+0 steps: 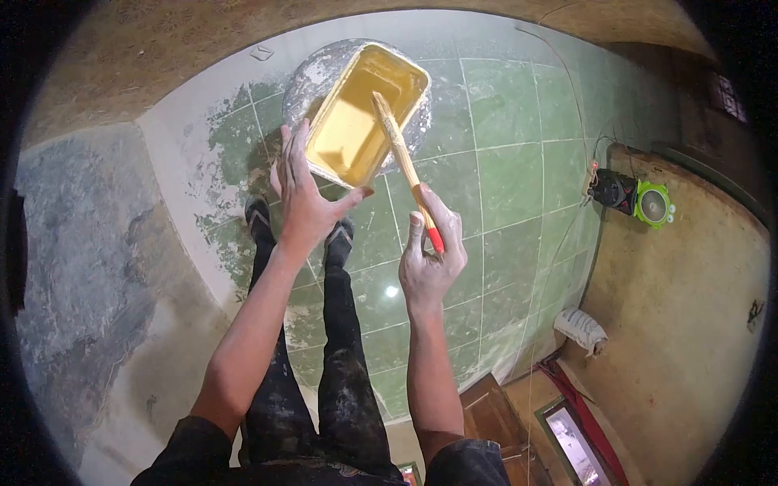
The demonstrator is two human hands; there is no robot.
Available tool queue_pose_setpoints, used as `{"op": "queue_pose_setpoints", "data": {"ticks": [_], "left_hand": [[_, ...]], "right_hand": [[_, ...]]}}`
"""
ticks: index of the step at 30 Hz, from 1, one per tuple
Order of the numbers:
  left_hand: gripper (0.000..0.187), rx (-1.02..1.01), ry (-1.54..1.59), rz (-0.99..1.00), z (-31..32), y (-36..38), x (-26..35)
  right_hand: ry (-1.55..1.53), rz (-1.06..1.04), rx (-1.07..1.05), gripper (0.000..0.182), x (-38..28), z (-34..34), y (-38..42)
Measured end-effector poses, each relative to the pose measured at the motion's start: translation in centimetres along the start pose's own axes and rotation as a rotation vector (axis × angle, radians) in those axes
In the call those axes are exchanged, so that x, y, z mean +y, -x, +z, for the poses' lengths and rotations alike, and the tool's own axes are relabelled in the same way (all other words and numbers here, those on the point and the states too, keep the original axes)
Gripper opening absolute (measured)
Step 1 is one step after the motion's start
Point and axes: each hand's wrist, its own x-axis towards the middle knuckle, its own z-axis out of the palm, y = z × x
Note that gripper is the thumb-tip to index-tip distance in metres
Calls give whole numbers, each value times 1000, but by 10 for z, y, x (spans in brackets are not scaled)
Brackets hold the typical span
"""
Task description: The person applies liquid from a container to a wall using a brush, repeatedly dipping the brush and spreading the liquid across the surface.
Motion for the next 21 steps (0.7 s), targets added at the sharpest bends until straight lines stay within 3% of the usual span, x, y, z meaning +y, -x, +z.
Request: {"op": "queue_pose_setpoints", "data": {"ticks": [11,20,21], "left_hand": [[128,-21,-41,-18,-1,2,0],[127,-13,-30,-11,0,2,-2],[127,-17,-31,-11,0,4,-2]], "right_hand": [[-145,163,13,29,-1,-3,-1],[-152,130,5,28,-4,-1,-6],[-121,242,-55,27,-12,-2,-9]]}}
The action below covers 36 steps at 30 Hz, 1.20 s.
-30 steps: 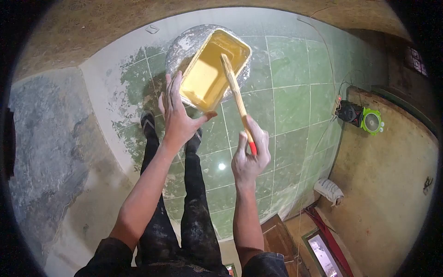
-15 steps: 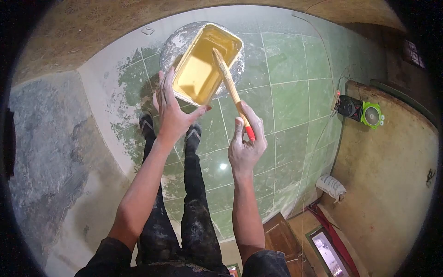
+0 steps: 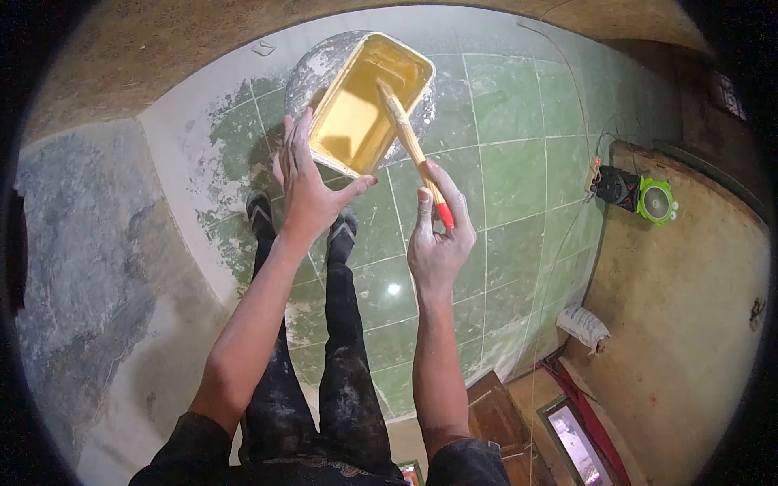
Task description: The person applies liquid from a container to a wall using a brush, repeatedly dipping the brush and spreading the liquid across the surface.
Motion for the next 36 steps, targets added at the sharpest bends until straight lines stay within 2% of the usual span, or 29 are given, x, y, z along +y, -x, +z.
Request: {"op": "queue_pose_setpoints", "data": {"ticks": [1,3,7,9,11,15,19,23,25,27,31,33,35,36], "left_hand": [[127,-2,4,-4,0,0,1],[127,7,5,-9,1,-4,0],[128,9,12,3,2,1,-1],[130,23,3,-6,1,-2,0],[132,-1,11,-29,0,-3,1],[135,-46,28,-84,-6,-2,1],[134,1,42,-51,-6,-2,0],[135,-6,37,-52,-7,-1,0],[135,-33,57,-54,-7,-3,-2],[134,-61,38,-68,-9,-2,-3],[135,-84,25,-47,-10,-4,-4],[135,-91,22,-38,-15,-3,-8],[135,29,241,-28,-31,6,-15],[135,33,243,-33,-40,14,-20]], "right_hand": [[1,1,4,27,4,0,2],[-49,-178,113,27,12,3,2],[37,-99,49,29,10,-1,2],[-111,-134,113,30,9,-1,7],[-63,-93,58,30,9,-5,8],[-74,-125,134,32,18,0,12],[-125,-80,104,34,30,0,15],[-34,-74,100,39,30,-1,16],[-69,-51,177,41,26,-3,16],[-36,-48,141,43,18,0,13],[-224,10,166,52,10,3,9],[-582,186,192,58,-8,4,9],[-661,200,154,61,-31,7,15],[-723,243,153,61,-43,12,20]]}}
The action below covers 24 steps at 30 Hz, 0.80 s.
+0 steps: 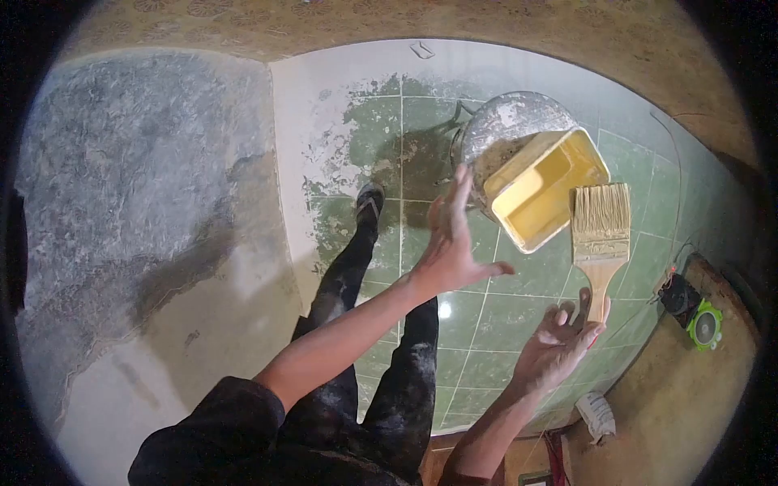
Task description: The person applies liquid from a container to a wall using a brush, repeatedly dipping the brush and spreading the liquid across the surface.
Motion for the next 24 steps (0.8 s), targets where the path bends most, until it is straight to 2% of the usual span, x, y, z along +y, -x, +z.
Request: {"op": "queue_pose_setpoints", "data": {"ticks": [2,4,5,7,9,10,12,15,17,19,21,23,24], "left_hand": [[130,25,48,-7,-28,20,-14],[126,-34,4,-62,-64,45,-36],[122,-105,-39,-108,-82,58,-50],[99,-132,10,-202,-116,87,-82],[56,-179,-64,-289,-143,118,-120],[56,-196,-55,-290,-157,126,-139],[24,-365,-8,-303,-185,129,-180],[16,-397,50,-285,-210,117,-240],[17,-433,107,-307,-226,101,-277],[22,-514,-146,-228,-232,100,-314],[25,-468,-126,-292,-227,100,-346],[24,-716,-227,-415,-217,100,-377],[27,-740,-203,-390,-208,105,-391]], "right_hand": [[-56,45,1,61,-3,21,16],[-108,137,-277,56,1,45,33],[-105,144,-286,56,9,61,40],[56,255,-444,52,33,96,57],[187,350,-492,49,60,132,76],[268,390,-486,47,74,150,85],[374,470,-524,42,109,177,95],[444,549,-512,40,182,226,112],[489,541,-546,38,243,270,115],[549,525,-614,35,320,313,121],[570,588,-685,34,398,348,130],[579,622,-747,33,476,372,143],[573,597,-773,32,518,380,148]]}}
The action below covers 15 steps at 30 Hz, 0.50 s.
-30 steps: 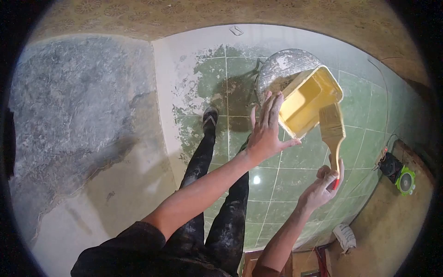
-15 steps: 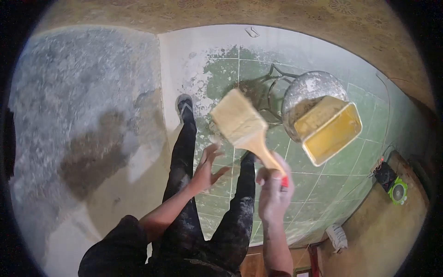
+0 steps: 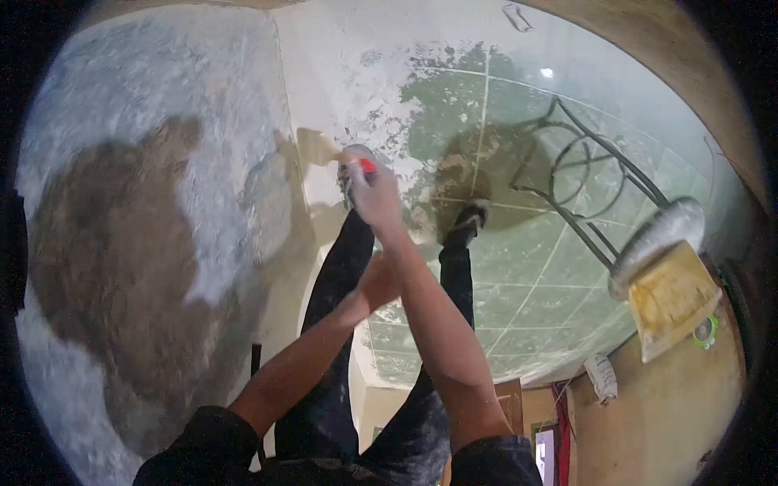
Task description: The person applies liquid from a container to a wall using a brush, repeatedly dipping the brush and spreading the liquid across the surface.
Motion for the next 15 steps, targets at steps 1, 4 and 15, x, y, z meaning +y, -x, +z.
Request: {"op": "queue_pose_setpoints", "data": {"ticks": [1,4,15], "left_hand": [[31,-21,6,33,19,-5,-13],[43,157,457,82,69,-1,-28],[29,-253,665,-115,77,-7,14]], "right_hand": [[-5,-1,-2,32,12,15,-27],[213,-128,-5,32,61,56,-83],[188,-241,41,27,166,144,-168]]}}
